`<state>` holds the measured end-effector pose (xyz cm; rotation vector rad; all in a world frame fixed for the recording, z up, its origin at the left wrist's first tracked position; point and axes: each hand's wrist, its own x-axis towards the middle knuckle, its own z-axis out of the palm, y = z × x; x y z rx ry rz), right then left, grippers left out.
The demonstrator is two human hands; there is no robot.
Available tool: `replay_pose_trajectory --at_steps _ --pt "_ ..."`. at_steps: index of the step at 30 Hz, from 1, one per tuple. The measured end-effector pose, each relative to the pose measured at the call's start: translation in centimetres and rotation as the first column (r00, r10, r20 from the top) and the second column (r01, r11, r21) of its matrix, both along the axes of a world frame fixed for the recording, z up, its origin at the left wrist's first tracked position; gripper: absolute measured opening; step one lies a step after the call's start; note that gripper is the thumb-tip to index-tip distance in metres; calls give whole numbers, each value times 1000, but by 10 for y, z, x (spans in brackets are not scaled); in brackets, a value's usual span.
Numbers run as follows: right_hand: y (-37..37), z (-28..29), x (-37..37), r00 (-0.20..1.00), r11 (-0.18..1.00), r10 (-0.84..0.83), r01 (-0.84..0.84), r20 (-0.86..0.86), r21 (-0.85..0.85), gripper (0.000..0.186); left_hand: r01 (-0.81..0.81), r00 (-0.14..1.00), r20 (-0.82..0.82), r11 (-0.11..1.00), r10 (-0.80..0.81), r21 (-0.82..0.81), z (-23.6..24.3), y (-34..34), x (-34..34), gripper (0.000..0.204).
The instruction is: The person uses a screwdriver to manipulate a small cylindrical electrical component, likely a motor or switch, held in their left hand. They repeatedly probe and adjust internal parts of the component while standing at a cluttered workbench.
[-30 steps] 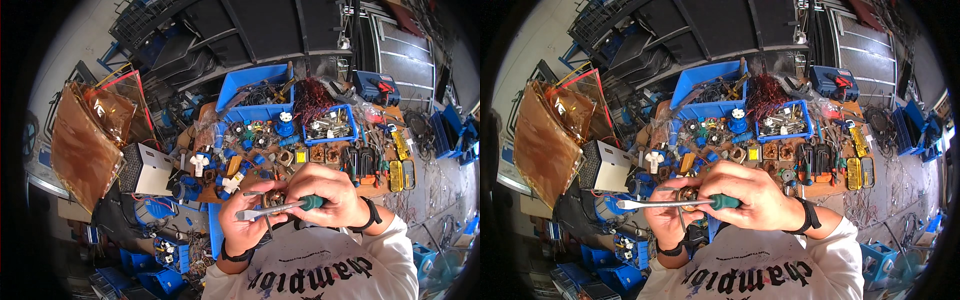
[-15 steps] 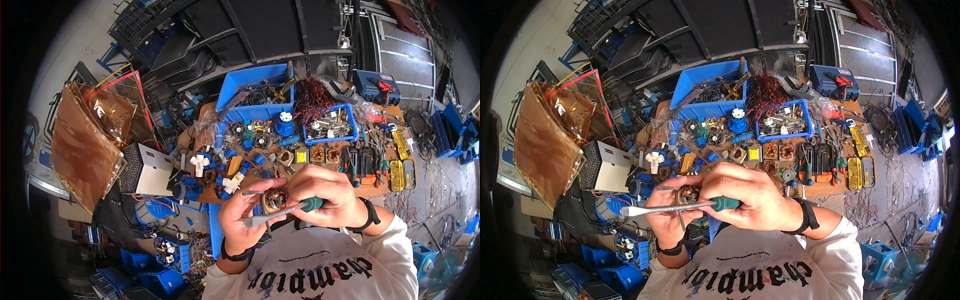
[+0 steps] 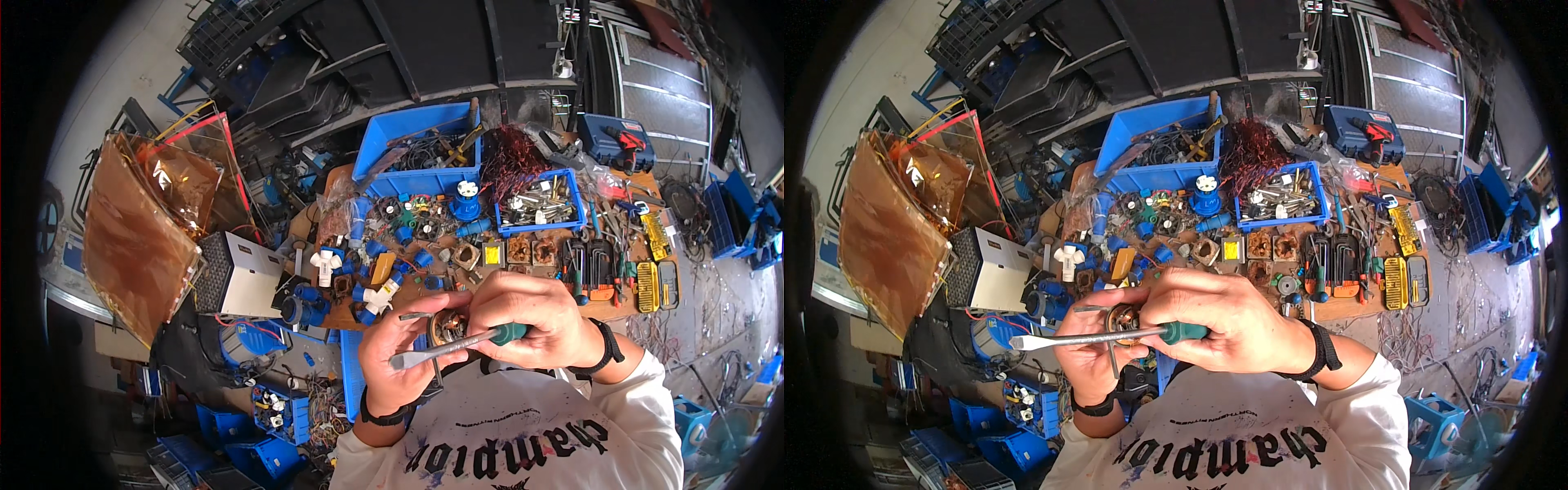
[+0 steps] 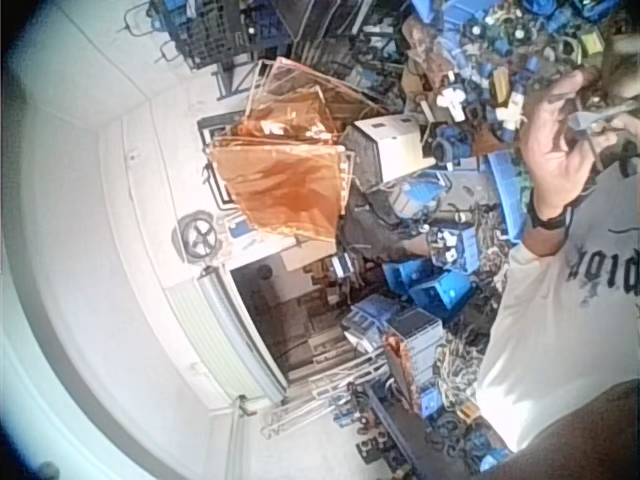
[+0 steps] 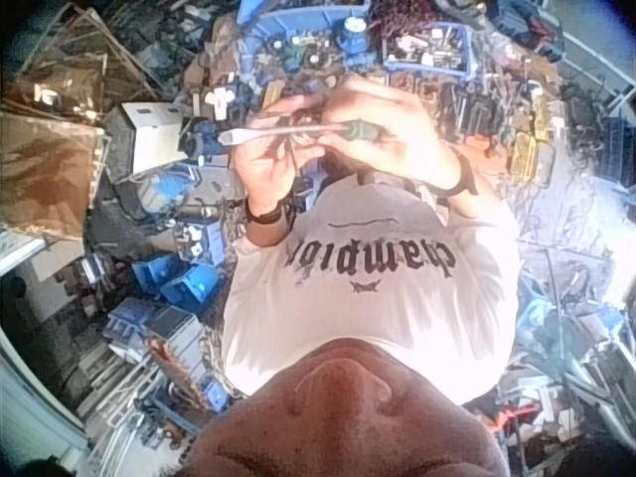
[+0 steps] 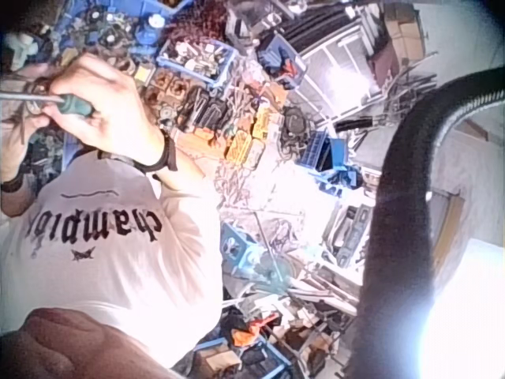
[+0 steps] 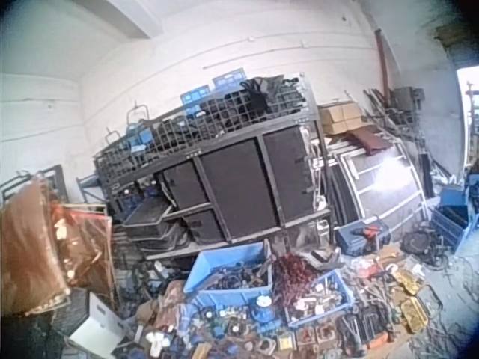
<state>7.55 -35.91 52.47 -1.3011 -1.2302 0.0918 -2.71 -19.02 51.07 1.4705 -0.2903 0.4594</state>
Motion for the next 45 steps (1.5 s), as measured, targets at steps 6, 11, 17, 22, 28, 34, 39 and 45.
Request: replay_pose_trajectory --at_steps 6,11,17,22,28,34,39,45 --pt "0 -4 0 1000 1000 17 -17 -9 -21 16 11 999 -43 999 -13 -44 -1 0 -1 55" --pt "2 -9 1 997 998 -10 15 -80 56 20 -75 992 -111 994 67 -76 -2 -6 -1 65" --pt "6 -25 -12 918 988 14 48 -396 148 33 62 995 -74 990 -72 -130 -8 -1 5 60" --pt "2 -17 -16 757 993 67 12 -649 117 29 106 978 -131 922 -165 -371 -7 3 5 58" --pt "1 -2 -15 561 978 195 -48 -804 204 29 20 984 -155 922 -87 -387 -7 5 2 59" --pt "-5 34 -16 488 926 373 -247 -789 285 47 -161 975 -197 938 103 -308 -16 16 -7 66" --pt "-6 50 -33 371 694 698 -561 -613 450 60 -172 983 -121 904 135 -391 -38 32 -20 68" --pt "2 43 -47 242 531 805 -703 -542 474 61 -113 993 -78 914 90 -389 -40 48 -27 69"
